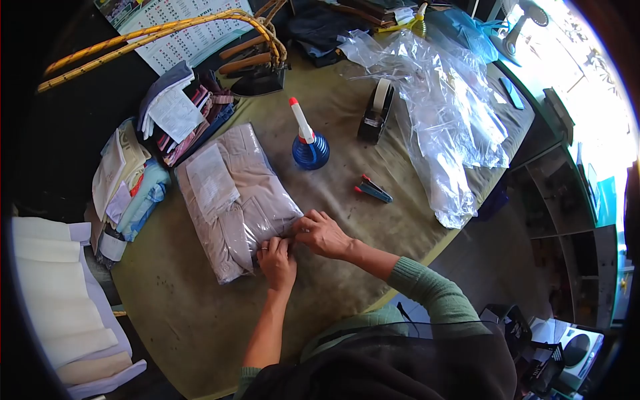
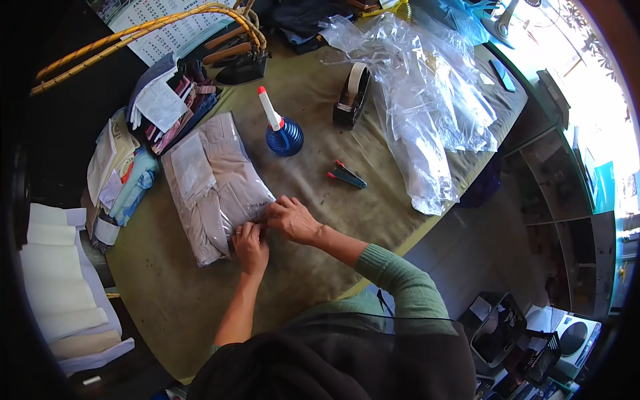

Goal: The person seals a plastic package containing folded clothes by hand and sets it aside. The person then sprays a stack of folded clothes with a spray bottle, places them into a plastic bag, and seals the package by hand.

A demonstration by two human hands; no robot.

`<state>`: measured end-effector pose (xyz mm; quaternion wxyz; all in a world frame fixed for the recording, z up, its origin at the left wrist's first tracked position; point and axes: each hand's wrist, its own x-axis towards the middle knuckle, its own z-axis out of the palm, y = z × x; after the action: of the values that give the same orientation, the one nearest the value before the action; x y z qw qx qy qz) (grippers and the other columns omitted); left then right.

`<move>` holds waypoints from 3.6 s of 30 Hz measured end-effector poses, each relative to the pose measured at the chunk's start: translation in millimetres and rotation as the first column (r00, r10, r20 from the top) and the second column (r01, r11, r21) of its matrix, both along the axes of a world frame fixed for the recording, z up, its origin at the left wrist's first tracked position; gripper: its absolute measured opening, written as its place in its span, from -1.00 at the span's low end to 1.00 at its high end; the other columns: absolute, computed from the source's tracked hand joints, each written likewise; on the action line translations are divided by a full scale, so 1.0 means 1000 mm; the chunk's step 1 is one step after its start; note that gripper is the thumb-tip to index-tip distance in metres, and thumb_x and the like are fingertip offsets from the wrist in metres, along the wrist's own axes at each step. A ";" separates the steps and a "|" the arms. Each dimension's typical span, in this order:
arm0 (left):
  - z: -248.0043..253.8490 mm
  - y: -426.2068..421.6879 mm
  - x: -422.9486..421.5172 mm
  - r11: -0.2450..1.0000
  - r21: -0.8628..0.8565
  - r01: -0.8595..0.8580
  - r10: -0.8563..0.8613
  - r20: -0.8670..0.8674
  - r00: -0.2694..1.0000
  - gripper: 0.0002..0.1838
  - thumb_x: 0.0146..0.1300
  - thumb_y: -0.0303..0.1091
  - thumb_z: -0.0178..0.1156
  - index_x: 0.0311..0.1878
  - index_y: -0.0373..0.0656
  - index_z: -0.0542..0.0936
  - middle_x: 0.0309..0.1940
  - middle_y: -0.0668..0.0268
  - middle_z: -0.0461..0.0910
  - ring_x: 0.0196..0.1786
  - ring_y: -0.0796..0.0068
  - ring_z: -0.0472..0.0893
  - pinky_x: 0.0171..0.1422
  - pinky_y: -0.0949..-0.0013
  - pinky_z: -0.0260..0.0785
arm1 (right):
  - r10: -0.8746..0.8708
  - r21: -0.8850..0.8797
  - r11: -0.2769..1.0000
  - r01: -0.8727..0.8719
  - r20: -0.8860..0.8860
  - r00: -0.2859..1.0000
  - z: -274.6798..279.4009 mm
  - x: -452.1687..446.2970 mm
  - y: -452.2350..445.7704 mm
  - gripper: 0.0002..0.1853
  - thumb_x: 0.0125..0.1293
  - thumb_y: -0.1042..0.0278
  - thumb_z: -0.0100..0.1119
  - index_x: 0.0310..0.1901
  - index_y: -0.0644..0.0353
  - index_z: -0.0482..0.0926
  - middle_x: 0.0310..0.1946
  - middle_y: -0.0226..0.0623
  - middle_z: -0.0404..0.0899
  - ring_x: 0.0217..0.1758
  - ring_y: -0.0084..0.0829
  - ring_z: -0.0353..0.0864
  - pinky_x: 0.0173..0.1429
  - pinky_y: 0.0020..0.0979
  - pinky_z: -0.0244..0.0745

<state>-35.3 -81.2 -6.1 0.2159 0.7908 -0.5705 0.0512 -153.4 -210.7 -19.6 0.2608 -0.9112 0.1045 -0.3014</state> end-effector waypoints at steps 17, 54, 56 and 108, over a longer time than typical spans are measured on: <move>0.003 -0.003 -0.001 0.999 0.033 -0.024 0.026 -0.056 0.998 -0.95 0.16 -0.25 0.17 -0.38 0.07 0.52 -0.36 0.44 0.45 -0.18 0.27 0.44 -0.15 0.18 0.20 | -0.817 0.802 0.156 0.576 -0.223 0.532 0.020 -0.055 -0.225 -0.65 0.29 0.17 0.14 -0.21 0.38 0.63 -0.53 -0.33 0.49 -0.45 -0.47 0.58 -0.46 -0.35 0.66; 0.004 -0.005 0.001 1.000 0.000 -0.004 0.003 -0.094 0.996 -0.94 0.12 -0.26 0.20 -0.39 0.04 0.53 -0.38 0.44 0.46 -0.20 0.28 0.45 -0.16 0.20 0.19 | -0.965 0.659 0.228 0.717 0.054 0.257 0.014 -0.009 -0.171 -0.70 0.06 0.22 0.34 -0.54 0.33 0.57 -0.27 -0.22 0.45 -0.16 -0.40 0.42 -0.08 -0.40 0.34; 0.005 -0.004 0.001 1.000 0.006 -0.007 0.007 -0.102 0.995 -0.94 0.12 -0.26 0.20 -0.39 0.04 0.53 -0.37 0.44 0.46 -0.20 0.28 0.45 -0.15 0.20 0.20 | -0.955 0.769 0.215 0.602 0.036 0.295 0.005 -0.008 -0.171 -0.72 0.10 0.23 0.32 -0.51 0.32 0.59 -0.40 -0.32 0.48 -0.30 -0.49 0.43 -0.18 -0.44 0.34; -0.001 -0.004 0.009 1.000 0.018 -0.004 0.007 -0.115 0.993 -0.95 0.13 -0.37 0.20 -0.32 0.00 0.55 -0.29 0.41 0.50 -0.11 0.30 0.47 -0.08 0.19 0.23 | -0.103 0.442 0.895 0.065 0.061 0.993 -0.022 -0.003 0.031 -0.74 0.12 0.53 0.20 -0.13 0.05 0.66 -0.34 -0.17 0.64 -0.36 -0.20 0.65 -0.27 -0.31 0.55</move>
<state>-25.9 -85.3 -6.9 0.2411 0.7959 -0.5554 0.0011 -156.7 -179.6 -42.1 0.4500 -0.8104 0.1981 -0.3185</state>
